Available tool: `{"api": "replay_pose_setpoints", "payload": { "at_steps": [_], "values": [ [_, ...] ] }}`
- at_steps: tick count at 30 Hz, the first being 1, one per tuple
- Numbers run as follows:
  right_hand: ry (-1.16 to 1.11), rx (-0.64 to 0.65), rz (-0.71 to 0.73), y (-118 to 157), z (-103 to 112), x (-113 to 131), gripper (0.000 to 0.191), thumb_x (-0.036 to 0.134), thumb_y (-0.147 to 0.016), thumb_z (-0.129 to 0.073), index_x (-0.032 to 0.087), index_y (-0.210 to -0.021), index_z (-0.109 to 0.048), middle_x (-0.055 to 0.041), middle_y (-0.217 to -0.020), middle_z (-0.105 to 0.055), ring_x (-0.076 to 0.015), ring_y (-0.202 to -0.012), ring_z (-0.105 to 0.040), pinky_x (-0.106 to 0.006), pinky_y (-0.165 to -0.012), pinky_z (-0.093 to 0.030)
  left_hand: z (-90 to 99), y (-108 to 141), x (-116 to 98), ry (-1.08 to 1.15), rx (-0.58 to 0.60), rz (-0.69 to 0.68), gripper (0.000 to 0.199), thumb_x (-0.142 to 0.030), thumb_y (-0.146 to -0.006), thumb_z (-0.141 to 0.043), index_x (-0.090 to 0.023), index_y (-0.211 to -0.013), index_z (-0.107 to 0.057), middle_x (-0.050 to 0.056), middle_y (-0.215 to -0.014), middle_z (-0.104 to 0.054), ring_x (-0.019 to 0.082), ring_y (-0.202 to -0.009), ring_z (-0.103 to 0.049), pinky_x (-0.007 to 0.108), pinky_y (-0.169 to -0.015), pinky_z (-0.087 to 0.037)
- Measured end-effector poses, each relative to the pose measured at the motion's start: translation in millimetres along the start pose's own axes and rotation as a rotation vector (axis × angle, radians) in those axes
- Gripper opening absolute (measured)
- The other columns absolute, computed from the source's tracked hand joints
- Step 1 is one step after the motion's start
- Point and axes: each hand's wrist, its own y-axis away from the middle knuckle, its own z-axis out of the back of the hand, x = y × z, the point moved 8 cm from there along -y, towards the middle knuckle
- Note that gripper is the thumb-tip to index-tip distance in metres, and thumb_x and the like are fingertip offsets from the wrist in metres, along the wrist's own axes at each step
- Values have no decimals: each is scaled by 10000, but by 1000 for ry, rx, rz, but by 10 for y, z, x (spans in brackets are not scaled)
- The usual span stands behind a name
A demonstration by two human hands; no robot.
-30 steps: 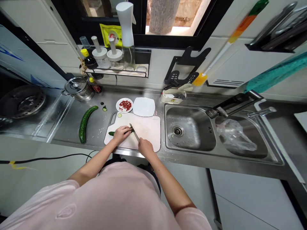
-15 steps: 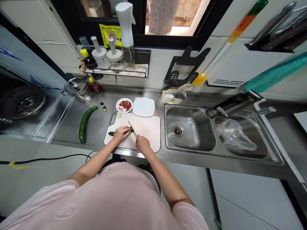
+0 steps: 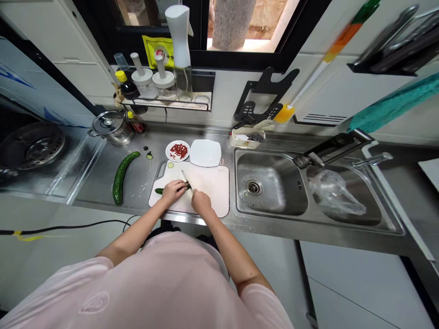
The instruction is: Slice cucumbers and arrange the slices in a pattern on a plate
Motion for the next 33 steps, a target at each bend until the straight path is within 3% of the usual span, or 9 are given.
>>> {"api": "replay_pose_setpoints", "payload": {
  "at_steps": [7, 24, 33],
  "values": [
    [19, -4, 11, 108, -40, -67, 236, 175, -918, -343, 140, -1054, -533, -124, -913, -661, -221, -870, -631, -271, -710, -398, -14, -4, 12, 1, -6, -1, 197, -311, -869, -532, -253, -986, -680, 31, -968, -653, 149, -909, -587, 292, -826, -465],
    [2, -31, 41, -201, -13, 99, 269, 167, -924, -312, 138, -1083, -527, -125, -965, -659, -216, -893, -626, -277, -726, -406, -11, -12, 13, -9, -9, -6, 190, -311, -867, -536, -252, -976, -680, 26, -964, -654, 143, -907, -591, 279, -821, -462],
    [37, -7, 5, 33, -126, -54, 238, 177, -915, -344, 140, -1046, -539, -128, -920, -661, -220, -866, -633, -273, -704, -406, 6, -20, 6, 3, 2, 1, 197, -318, -872, -526, -251, -975, -680, 28, -958, -654, 144, -906, -593, 281, -821, -468]
  ]
}}
